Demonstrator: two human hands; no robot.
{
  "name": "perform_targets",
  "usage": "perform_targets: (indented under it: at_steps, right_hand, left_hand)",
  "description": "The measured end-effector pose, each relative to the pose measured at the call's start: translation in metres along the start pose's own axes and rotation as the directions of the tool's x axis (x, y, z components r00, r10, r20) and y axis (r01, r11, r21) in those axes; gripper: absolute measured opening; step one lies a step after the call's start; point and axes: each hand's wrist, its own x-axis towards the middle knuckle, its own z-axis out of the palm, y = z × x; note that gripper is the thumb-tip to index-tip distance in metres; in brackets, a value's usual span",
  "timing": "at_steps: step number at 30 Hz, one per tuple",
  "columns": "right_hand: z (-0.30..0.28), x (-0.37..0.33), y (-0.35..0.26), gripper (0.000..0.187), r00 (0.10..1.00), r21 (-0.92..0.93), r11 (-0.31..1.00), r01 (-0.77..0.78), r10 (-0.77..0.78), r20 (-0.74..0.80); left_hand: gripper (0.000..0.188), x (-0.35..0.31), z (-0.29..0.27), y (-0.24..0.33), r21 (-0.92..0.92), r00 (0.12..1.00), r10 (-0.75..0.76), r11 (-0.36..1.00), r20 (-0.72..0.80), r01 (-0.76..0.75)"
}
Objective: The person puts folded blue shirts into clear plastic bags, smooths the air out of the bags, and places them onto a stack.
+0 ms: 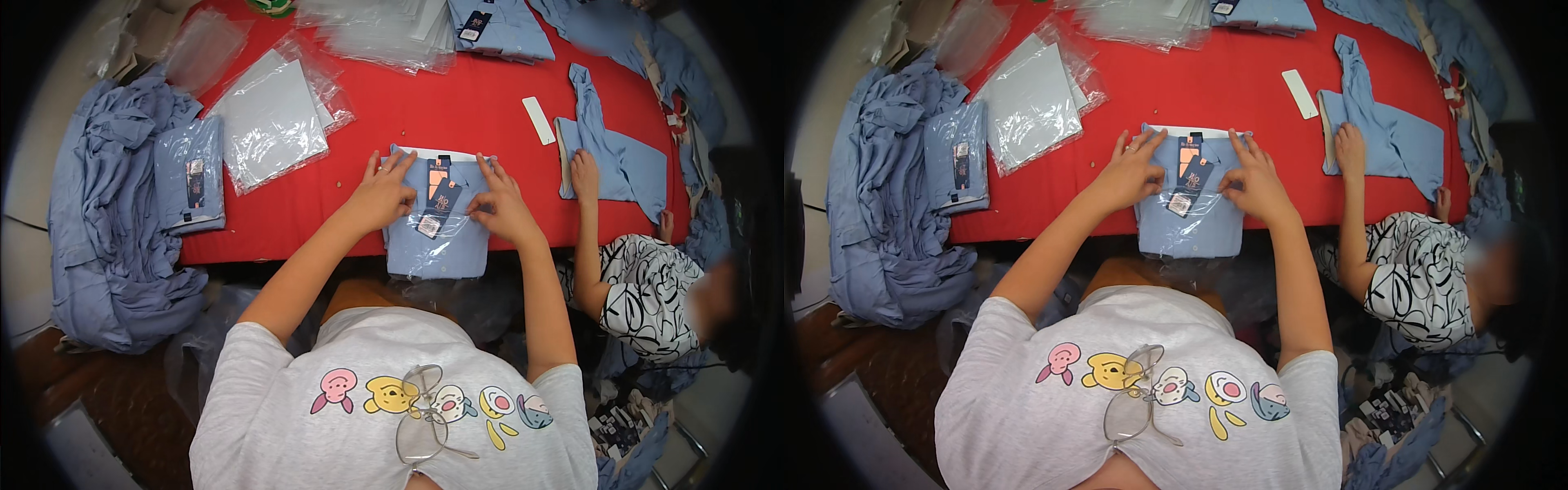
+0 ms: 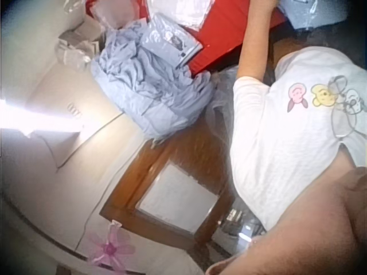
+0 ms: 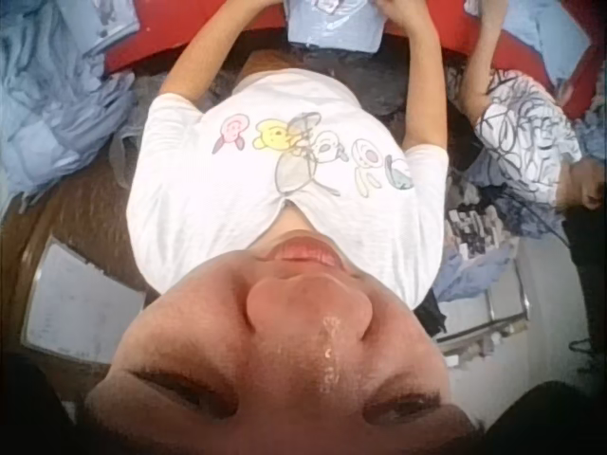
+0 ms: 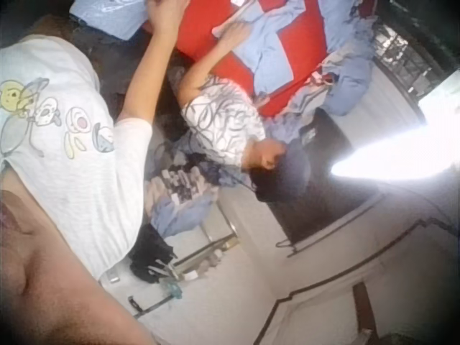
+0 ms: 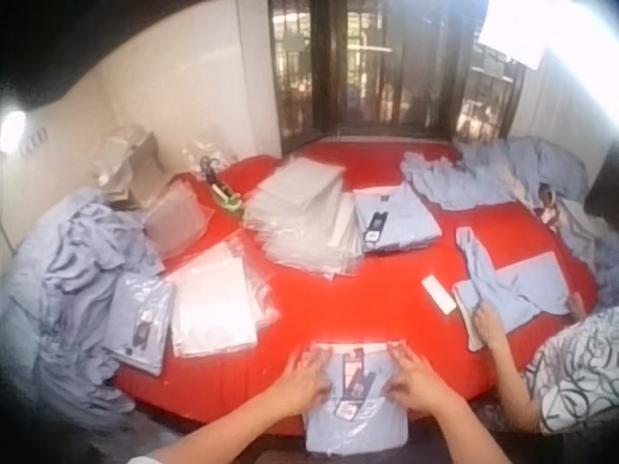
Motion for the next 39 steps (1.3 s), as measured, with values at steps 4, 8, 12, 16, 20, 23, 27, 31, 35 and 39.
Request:
perform_targets:
  at_steps: [4, 8, 12, 16, 20, 23, 27, 31, 35, 39]
  right_hand:
    - [-0.005, 0.033, 0.002, 0.014, 0.987, -0.043, 0.999, -0.030, 0.036, 0.155]
    - [-0.008, 0.054, 0.001, 0.019, 0.969, -0.098, 0.995, -0.003, 0.028, 0.247]
    - [-0.014, 0.067, -0.002, 0.016, 0.976, -0.056, 0.998, -0.012, 0.024, 0.217]
    - [-0.012, 0.071, -0.007, 0.011, 0.974, -0.005, 0.999, 0.034, -0.032, 0.226]
    - [-0.006, 0.065, -0.003, 0.008, 0.981, 0.096, 0.995, 0.034, -0.052, 0.189]
    - [0.000, 0.071, 0.013, 0.011, 0.973, 0.200, 0.977, -0.069, 0.022, 0.230]
    - [-0.004, 0.074, 0.020, 0.015, 0.977, 0.137, 0.988, -0.068, 0.038, 0.209]
    - [0.003, 0.055, 0.022, 0.014, 0.992, -0.112, 0.988, 0.108, -0.113, -0.047]
    - [-0.003, 0.060, 0.027, 0.012, 0.991, 0.215, 0.974, -0.068, 0.040, 0.128]
    - [-0.010, 0.074, 0.028, 0.013, 0.959, 0.274, 0.929, -0.250, 0.198, 0.204]
  left_hand:
    - [0.012, 0.032, -0.015, -0.008, 0.083, 0.982, -0.043, 0.996, 0.185, 0.028]
    - [0.011, 0.050, -0.025, -0.013, 0.074, 0.945, -0.087, 0.995, 0.315, 0.068]
    - [0.010, 0.047, -0.033, -0.016, 0.045, 0.956, -0.069, 0.997, 0.284, 0.059]
    - [0.009, 0.027, -0.027, -0.018, -0.001, 0.976, -0.070, 0.997, 0.204, 0.072]
    - [0.007, 0.016, -0.020, -0.026, -0.106, 0.988, -0.068, 0.991, 0.137, 0.082]
    - [0.009, 0.025, -0.009, -0.032, -0.122, 0.993, -0.096, 0.987, 0.074, 0.105]
    - [0.014, 0.036, -0.012, -0.035, -0.181, 0.986, -0.152, 0.970, 0.069, 0.162]
    - [0.014, 0.027, -0.003, -0.036, -0.225, 0.985, -0.135, 0.968, -0.104, 0.109]
    - [0.013, 0.033, -0.003, -0.036, -0.308, 0.984, -0.172, 0.939, -0.036, 0.153]
    - [0.014, 0.050, -0.009, -0.039, -0.423, 0.957, -0.281, 0.860, 0.073, 0.285]
